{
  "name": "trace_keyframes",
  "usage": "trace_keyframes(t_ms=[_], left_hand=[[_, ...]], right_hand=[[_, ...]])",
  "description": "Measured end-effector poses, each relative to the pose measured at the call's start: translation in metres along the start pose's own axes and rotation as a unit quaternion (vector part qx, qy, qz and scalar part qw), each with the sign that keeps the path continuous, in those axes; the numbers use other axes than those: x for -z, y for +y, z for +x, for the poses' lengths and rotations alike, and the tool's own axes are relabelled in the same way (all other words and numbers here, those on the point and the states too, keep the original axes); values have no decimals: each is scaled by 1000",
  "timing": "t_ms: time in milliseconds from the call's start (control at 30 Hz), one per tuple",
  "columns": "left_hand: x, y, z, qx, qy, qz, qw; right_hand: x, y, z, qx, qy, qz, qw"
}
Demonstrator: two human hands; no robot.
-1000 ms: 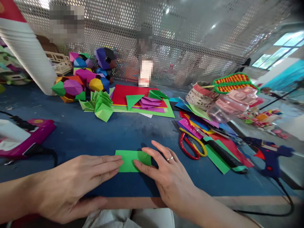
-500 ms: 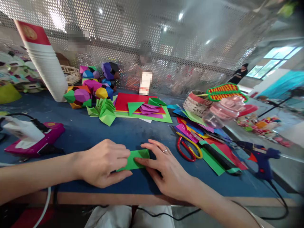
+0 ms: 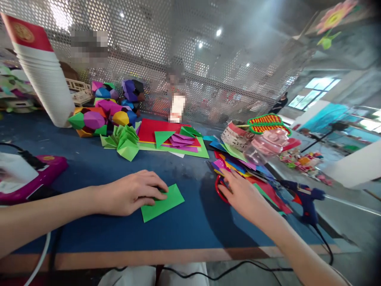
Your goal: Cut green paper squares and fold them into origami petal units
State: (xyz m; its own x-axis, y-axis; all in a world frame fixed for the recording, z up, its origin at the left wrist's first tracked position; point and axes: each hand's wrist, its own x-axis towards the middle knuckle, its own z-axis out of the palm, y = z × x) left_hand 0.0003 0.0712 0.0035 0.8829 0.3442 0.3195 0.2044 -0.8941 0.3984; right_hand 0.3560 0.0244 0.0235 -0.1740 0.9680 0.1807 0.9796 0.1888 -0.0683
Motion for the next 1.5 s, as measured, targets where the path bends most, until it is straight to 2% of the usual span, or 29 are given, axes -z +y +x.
trace_keyframes(t_ms=[133, 367, 467, 567, 600, 667, 733, 767, 833, 900, 967, 1067, 1233, 1300, 1500], left_hand=[[2, -11, -1, 11, -43, -3, 999], [3, -18, -2, 34, -84, -20, 996], [4, -18, -2, 27, -80, -26, 996], [4, -18, -2, 24, -76, -30, 996], [4, -17, -2, 27, -77, -32, 996], [4, -17, -2, 35, -80, -37, 995], [4, -16, -2, 40, -83, -42, 995], [4, -15, -2, 42, -85, -44, 995], [4, -15, -1, 46, -89, -45, 994], [5, -14, -1, 54, -96, -47, 993], [6, -13, 0, 61, -100, -54, 992], [6, -11, 2, 60, -99, -57, 992], [7, -9, 1, 71, -111, -37, 991], [6, -9, 0, 76, -116, -28, 990], [4, -14, -2, 63, -103, -44, 992]], right_hand=[[-4, 27, 1, -31, -29, 6, 999], [2, 33, 4, -108, -81, 53, 989], [7, 26, 4, -101, -90, 56, 989], [14, -5, 2, -79, -104, 136, 982], [16, -21, 0, -79, -106, 239, 962], [18, -56, -2, -91, -128, 423, 892], [15, -89, -1, -48, -114, 544, 830], [11, -103, 0, -19, -94, 581, 808], [1, -124, 5, 15, -103, 627, 772], [-12, -136, 10, 37, -120, 651, 748], [-23, -141, 13, 55, -138, 659, 737], [-32, -143, 14, 82, -147, 646, 744], [-23, -134, 21, 119, -112, 542, 825], [-18, -127, 25, 131, -105, 506, 846], [-14, -102, 32, 109, -104, 458, 876]])
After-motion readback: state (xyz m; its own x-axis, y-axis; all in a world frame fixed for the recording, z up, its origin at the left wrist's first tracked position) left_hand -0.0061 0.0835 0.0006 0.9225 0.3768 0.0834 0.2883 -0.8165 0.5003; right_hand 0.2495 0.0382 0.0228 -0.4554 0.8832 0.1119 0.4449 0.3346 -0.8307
